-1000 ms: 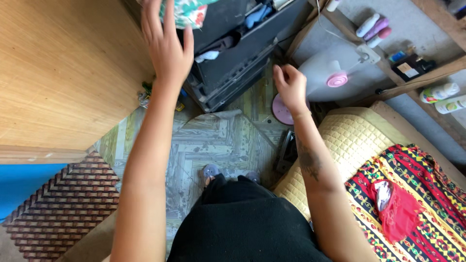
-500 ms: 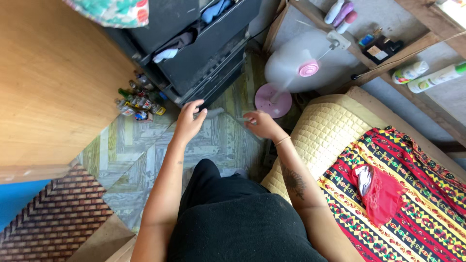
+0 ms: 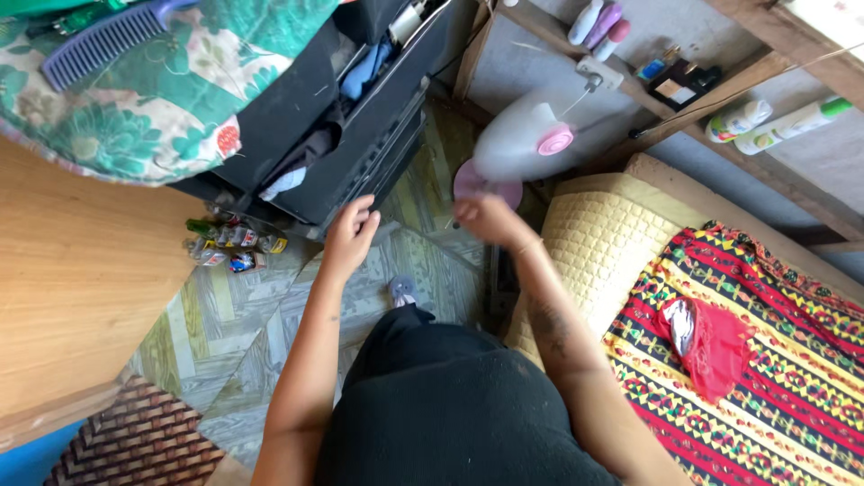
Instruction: The person organizes a cluttered bedside area by moving various items from a drawer and a small tin onto a nearby bed. They handle a red cloth, a small tin, a green tube, a comb, glasses, and a black speaker, placing them into two open drawers on the bed.
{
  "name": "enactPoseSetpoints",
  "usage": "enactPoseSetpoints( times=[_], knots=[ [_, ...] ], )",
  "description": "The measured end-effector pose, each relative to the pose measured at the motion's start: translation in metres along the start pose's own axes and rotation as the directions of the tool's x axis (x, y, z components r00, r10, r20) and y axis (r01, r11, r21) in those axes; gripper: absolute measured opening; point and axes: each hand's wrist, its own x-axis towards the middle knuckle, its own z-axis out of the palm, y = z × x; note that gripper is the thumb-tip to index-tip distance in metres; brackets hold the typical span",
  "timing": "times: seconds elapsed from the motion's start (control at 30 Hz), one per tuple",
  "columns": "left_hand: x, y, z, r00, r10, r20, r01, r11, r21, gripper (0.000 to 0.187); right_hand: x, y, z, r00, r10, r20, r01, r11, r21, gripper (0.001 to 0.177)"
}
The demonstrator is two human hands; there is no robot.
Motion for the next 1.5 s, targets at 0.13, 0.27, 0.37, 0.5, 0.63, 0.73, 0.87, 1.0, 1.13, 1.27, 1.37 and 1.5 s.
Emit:
enactPoseSetpoints(
  times=[0.13,0.27,0.37,0.5,0.63,0.73,0.87,1.0,1.13,1.27,1.37,1.5],
  knots=[
    [0.034,-0.008,-0.006,1.0,-0.01,0.01,0.01,1.0,0.002,0.046,0.025,-0.028,-0.048,0.964,0.051,-0.261,0.004,0.978,0.207,0.029],
    [0.065,-0.025,-0.008,0.993,-0.094,0.074,0.105,0.983,-0.154,0.052,0.038,-0.06,-0.07,0.939,0.052,-0.341,0.083,0.925,0.37,0.027],
    [0.074,-0.044,-0.016,0.986,-0.146,0.084,0.16,0.967,-0.198,0.056,0.043,-0.075,-0.073,0.938,0.053,-0.343,0.077,0.932,0.355,0.029],
    [0.076,-0.062,-0.027,0.975,-0.206,0.081,0.22,0.94,-0.259,0.054,0.066,-0.085,-0.081,0.929,0.035,-0.368,0.059,0.968,0.242,0.028],
    [0.079,-0.064,-0.03,0.964,-0.24,0.119,0.268,0.871,-0.412,0.05,0.093,-0.094,-0.087,0.931,0.045,-0.363,0.078,0.946,0.316,0.029],
    [0.084,-0.063,-0.027,0.954,-0.273,0.123,0.299,0.835,-0.462,0.047,0.107,-0.098,-0.093,0.93,0.002,-0.367,0.104,0.957,0.269,0.029],
    [0.081,-0.066,-0.025,0.943,-0.314,0.111,0.329,0.828,-0.454,0.045,0.107,-0.092,-0.096,0.924,0.011,-0.383,0.102,0.957,0.273,0.029],
    [0.08,-0.064,-0.028,0.943,-0.309,0.126,0.333,0.836,-0.436,0.045,0.087,-0.089,-0.095,0.914,0.046,-0.404,0.075,0.957,0.279,0.027],
    [0.082,-0.062,-0.026,0.947,-0.292,0.133,0.32,0.856,-0.405,0.045,0.068,-0.084,-0.098,0.908,0.145,-0.394,-0.01,0.946,0.324,0.026],
    [0.078,-0.057,-0.029,0.941,-0.31,0.132,0.337,0.853,-0.398,0.047,0.053,-0.089,-0.101,0.9,0.129,-0.417,0.019,0.944,0.331,0.026],
    [0.087,-0.051,-0.026,0.936,-0.326,0.131,0.35,0.838,-0.418,0.048,0.058,-0.099,-0.114,0.906,0.069,-0.417,0.03,0.973,0.228,0.026],
    [0.08,-0.049,-0.026,0.933,-0.345,0.097,0.353,0.835,-0.423,0.047,0.068,-0.105,-0.106,0.917,0.017,-0.398,0.092,0.963,0.254,0.026]
  ],
)
